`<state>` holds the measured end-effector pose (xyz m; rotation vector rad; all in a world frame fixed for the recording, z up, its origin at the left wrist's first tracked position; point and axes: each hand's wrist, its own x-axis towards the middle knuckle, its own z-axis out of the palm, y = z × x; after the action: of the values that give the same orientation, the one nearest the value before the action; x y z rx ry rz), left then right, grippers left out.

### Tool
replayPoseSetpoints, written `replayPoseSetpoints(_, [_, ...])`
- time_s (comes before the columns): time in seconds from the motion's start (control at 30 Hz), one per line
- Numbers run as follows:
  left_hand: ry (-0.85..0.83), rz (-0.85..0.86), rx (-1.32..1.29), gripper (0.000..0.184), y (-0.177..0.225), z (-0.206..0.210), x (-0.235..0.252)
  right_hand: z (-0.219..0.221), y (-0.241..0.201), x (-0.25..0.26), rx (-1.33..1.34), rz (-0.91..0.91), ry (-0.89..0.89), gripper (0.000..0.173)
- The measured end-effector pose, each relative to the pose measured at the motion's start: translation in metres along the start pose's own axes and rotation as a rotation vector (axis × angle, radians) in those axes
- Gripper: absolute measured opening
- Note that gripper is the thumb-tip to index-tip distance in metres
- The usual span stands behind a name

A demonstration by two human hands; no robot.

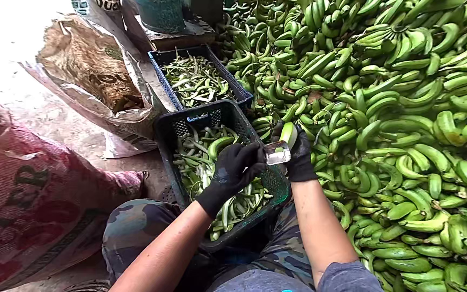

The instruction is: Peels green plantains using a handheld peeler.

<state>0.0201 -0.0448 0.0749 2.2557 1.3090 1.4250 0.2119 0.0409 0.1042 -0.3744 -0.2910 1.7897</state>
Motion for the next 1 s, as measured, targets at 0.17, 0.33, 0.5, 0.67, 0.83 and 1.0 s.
replayPoseSetpoints(0.17, [0.080, 0.060, 0.070, 0.048, 0.004, 0.012, 0.003, -0.004, -0.002, 0.001, 0.130, -0.020, -0.056, 0.049])
replayPoseSetpoints(0.33, [-0.071, -0.050, -0.020, 0.053, 0.003, 0.000, 0.010, 0.014, 0.007, -0.015, -0.219, 0.076, -0.044, 0.044])
replayPoseSetpoints(0.5, [-0.087, -0.174, -0.007, 0.056, -0.006, -0.007, 0.010, 0.014, 0.023, -0.031, -0.701, -0.068, -0.086, 0.031])
replayPoseSetpoints(0.67, [-0.067, -0.310, -0.045, 0.053, -0.003, -0.007, 0.007, -0.003, 0.028, -0.032, -1.186, -0.169, -0.142, 0.047])
replayPoseSetpoints(0.83, [-0.128, -0.782, -0.228, 0.064, -0.019, -0.039, 0.008, 0.000, 0.033, -0.034, -1.145, 0.092, -0.267, 0.051])
replayPoseSetpoints(1.0, [-0.146, -0.566, -0.190, 0.055, -0.004, -0.039, 0.005, -0.001, 0.010, -0.022, -0.643, 0.148, 0.100, 0.044])
